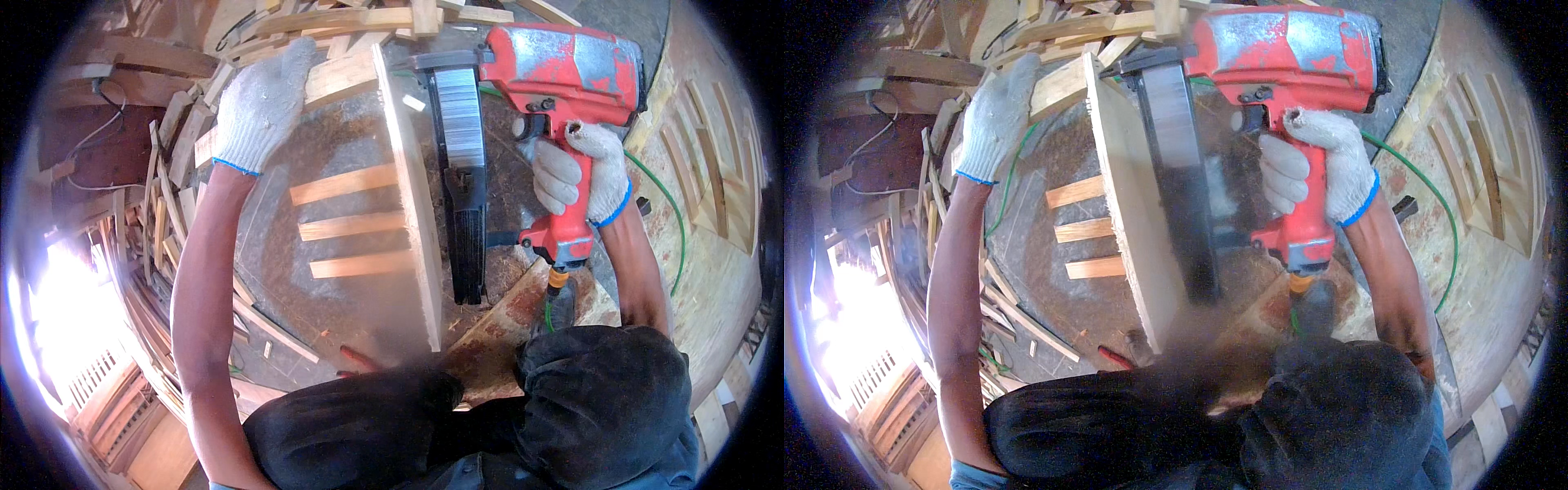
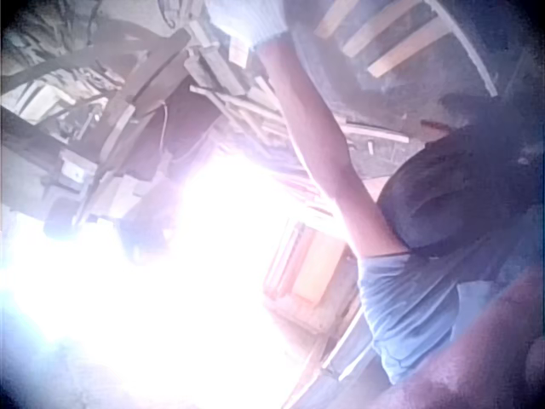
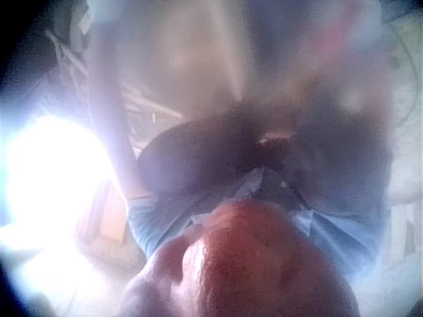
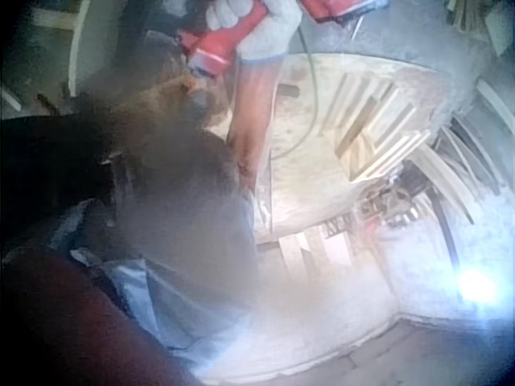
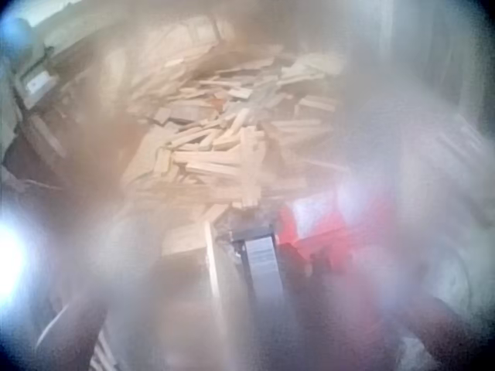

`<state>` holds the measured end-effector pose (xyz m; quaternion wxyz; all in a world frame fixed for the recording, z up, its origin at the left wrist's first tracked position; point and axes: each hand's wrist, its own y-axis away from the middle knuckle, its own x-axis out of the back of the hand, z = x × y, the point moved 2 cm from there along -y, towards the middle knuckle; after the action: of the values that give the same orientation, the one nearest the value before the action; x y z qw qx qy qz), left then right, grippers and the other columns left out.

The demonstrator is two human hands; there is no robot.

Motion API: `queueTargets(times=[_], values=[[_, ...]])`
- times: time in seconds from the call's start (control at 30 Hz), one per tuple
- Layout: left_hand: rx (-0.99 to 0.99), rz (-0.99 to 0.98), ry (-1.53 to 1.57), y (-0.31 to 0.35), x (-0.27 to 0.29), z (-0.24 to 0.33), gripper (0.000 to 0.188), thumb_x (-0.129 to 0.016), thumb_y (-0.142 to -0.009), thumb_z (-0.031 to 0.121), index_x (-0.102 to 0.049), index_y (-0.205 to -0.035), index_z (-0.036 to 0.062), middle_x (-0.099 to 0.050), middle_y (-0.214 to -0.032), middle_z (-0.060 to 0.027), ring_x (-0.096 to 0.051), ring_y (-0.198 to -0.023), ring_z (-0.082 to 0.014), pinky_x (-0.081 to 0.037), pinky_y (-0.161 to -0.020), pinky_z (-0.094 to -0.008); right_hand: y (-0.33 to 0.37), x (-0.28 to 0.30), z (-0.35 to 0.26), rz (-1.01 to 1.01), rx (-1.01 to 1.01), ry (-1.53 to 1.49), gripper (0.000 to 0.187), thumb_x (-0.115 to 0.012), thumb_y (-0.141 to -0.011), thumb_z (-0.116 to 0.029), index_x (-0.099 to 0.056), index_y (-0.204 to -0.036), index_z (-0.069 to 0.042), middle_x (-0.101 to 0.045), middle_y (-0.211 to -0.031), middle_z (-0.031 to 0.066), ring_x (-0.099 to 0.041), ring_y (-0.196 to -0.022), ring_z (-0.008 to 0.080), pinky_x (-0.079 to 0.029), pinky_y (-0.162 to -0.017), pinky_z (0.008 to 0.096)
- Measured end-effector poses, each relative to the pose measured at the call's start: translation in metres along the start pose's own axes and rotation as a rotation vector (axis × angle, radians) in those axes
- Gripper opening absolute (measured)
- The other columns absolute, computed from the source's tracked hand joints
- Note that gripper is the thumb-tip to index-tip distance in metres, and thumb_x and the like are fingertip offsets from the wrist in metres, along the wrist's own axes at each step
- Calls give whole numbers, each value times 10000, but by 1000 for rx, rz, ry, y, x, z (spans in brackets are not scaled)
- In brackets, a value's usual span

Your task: The person assembles a wooden structure by attaching small wooden slats to a larger board using a pneumatic nail gun. They repeatedly pick up slats, position them, and fasten them in place.

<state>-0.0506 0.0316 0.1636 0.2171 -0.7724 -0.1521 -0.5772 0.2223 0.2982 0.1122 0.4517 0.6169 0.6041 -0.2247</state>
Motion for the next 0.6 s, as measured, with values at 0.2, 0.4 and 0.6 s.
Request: queueTargets(times=[0.2,0.4,0.6], values=[[-3,49,69,2,-5,-3,296,-525,-976,204,-555,-1265,146,-710,-866,-211,-700,-840,-441,-550,-696,-556,0,-1,4,-37,-14,-45,607,-581,-981,-349,-476,-1374,101,-446,-595,-19,-489,-443,157,-455,-439,366],[229,-62,243,4,12,0,522,-369,-1081,490,-681,-1165,80,-695,-982,-272,-659,-936,-490,-488,-840,-556,0,16,20,64,-81,-64,537,-590,-979,-348,-528,-1321,61,-476,-601,-10,-501,-449,162,-454,-442,364],[198,-80,188,-25,18,-11,284,-516,-993,217,-581,-1232,77,-709,-946,-217,-696,-892,-434,-542,-755,-545,17,95,36,344,-207,36,393,-644,-967,-336,-618,-1207,-26,-561,-640,21,-561,-506,176,-494,-481,360]])
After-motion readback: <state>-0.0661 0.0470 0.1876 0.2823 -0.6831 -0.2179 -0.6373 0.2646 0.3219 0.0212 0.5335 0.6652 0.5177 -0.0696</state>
